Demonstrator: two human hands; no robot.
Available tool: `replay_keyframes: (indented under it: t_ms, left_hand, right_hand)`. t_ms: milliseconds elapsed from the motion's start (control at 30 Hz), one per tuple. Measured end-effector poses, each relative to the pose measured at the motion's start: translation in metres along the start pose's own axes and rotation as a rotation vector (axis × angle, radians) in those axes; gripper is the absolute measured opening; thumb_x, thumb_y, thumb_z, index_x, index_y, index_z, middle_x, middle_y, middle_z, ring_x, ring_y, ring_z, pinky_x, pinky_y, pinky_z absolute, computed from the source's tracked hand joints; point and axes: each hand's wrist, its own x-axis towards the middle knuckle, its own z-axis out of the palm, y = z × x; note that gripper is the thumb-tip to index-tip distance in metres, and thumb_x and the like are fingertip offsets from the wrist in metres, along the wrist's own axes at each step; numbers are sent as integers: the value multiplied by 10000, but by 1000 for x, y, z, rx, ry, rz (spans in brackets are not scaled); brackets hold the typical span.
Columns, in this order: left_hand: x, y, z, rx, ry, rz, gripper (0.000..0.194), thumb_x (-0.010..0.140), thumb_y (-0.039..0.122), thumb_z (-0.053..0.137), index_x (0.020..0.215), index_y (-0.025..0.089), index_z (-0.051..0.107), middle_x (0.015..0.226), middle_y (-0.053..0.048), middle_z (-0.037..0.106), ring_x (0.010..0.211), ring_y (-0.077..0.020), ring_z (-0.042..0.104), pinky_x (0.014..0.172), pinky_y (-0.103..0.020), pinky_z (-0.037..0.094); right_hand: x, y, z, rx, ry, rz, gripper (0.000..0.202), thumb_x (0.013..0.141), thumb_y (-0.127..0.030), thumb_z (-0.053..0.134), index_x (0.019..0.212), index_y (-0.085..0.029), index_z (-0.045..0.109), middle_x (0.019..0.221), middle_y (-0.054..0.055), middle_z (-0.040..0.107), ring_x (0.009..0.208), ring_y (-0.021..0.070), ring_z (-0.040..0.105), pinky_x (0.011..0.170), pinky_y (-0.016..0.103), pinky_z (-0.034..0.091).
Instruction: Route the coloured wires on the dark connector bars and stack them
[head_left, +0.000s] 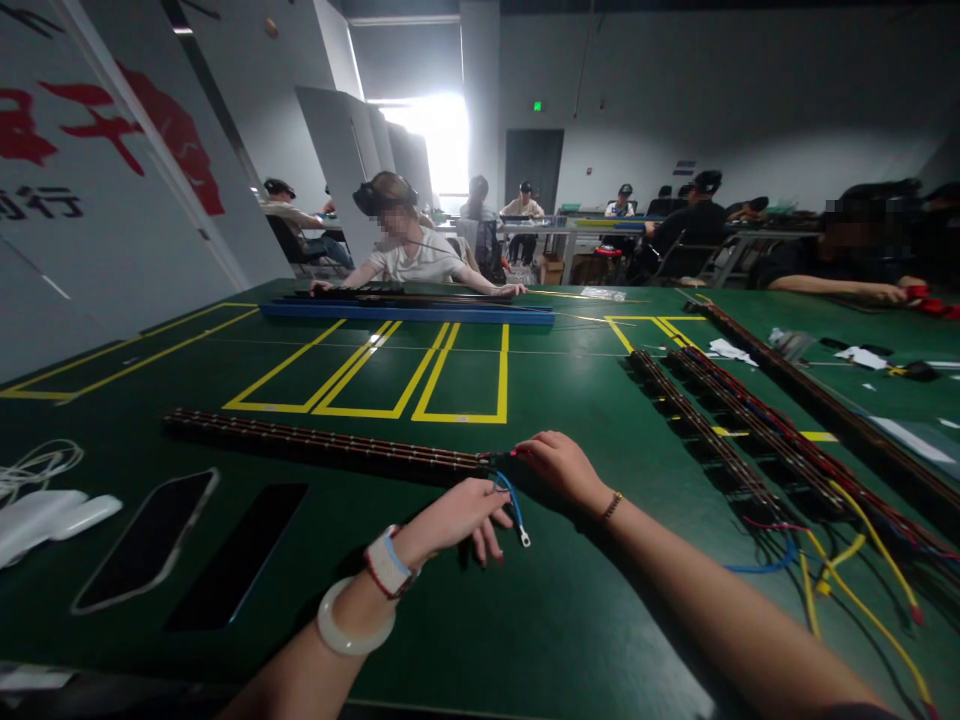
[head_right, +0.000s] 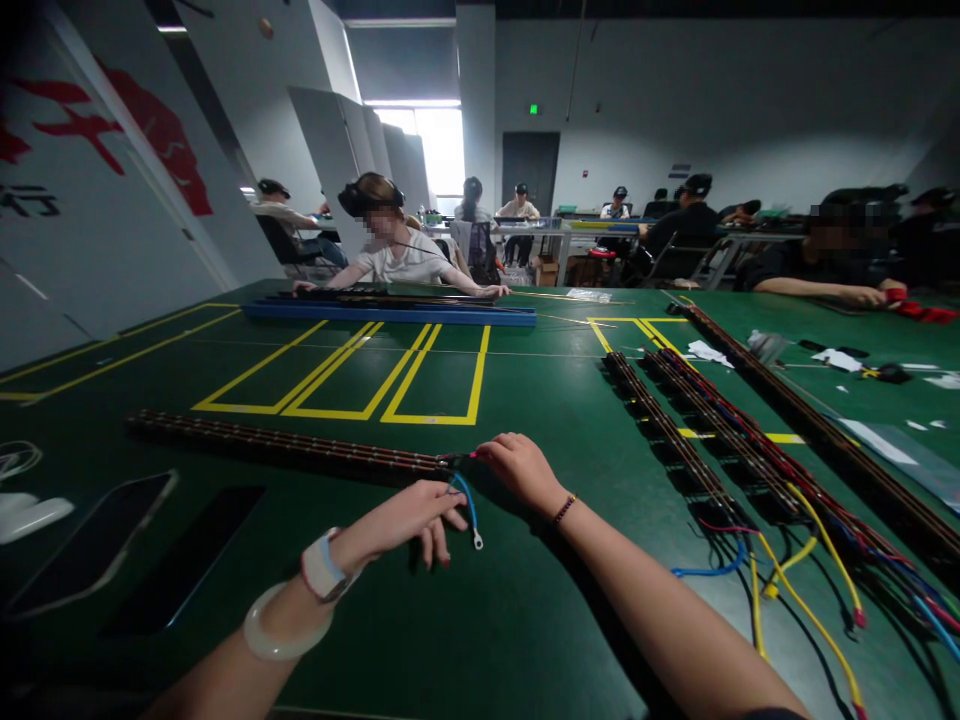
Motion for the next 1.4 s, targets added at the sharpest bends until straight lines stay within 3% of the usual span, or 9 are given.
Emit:
replay_keyframes:
  t_ms: [100,167,233,333,567,767,900,1200,1400]
  left_hand:
    - [-16,13,-17,363,240,80,340,918,394,417,850,136,626,799,-60,656,524,-138,601,495,-267,444]
    - [-19,19,-24,552,429,291,276,911,386,454,930,173,629,852,-47,652,689,-170,627,608,-290,483]
    - [-14,23,-28,726,487,491,242,894,377,519,1010,193,626,1009,-63,640,902,-203,615,773,-329,492]
    - [6,24,-32,977,446,622,296,871,350,590,1111,178,613,1105,-84,613,1078,-240,542,930,-385,433]
    - [47,28,-42,1233,277,599,236,878,339,596,841,128,697,844,-82,654,891,-224,569,794,-316,402]
    - [53,32,-55,1097,116,602,252,879,358,593,817,166,744,802,-52,659,873,-204,560,791,-301,340]
    - [55,31,-60,1018,79,569,281,883,393,578,794,193,754,803,-40,644,876,-198,532,785,-300,310]
    - [65,28,-69,982,57,569,357,885,480,547,808,209,767,835,-47,610,884,-200,475,791,-314,280]
    - [61,29,-70,927,40,561,386,873,520,543,792,218,770,851,-38,597,891,-190,459,805,-312,277]
  right_hand:
    - [-1,-3,0,-15,26,-5,325,995,-347,400,1085,-202,677,931,98,675,801,179,575,737,302,424]
    - [-2,-3,1,-13,39,-12,317,993,-334,408,1144,-203,654,931,96,669,794,177,569,726,298,421]
    - [-2,-4,3,3,52,-18,293,987,-322,429,1132,-206,655,916,91,664,785,173,567,717,293,421]
    - [-1,-6,4,52,75,-9,236,966,-323,483,1009,-203,682,885,80,659,786,169,575,722,287,424]
    - [1,-12,0,329,21,135,211,925,-366,551,889,-202,678,889,53,624,832,172,580,764,298,452]
    - [9,-6,-8,576,-121,242,265,859,-427,627,774,-178,658,869,32,547,823,165,546,738,282,448]
    - [14,3,-13,666,-234,252,290,856,-439,621,744,-172,619,802,12,534,778,158,526,731,284,426]
    - [15,3,-17,564,-189,280,190,897,-322,560,780,-176,595,823,22,572,800,162,528,739,279,409]
    - [21,4,-27,456,-241,259,160,877,-276,588,764,-163,596,794,19,559,727,144,514,661,253,401]
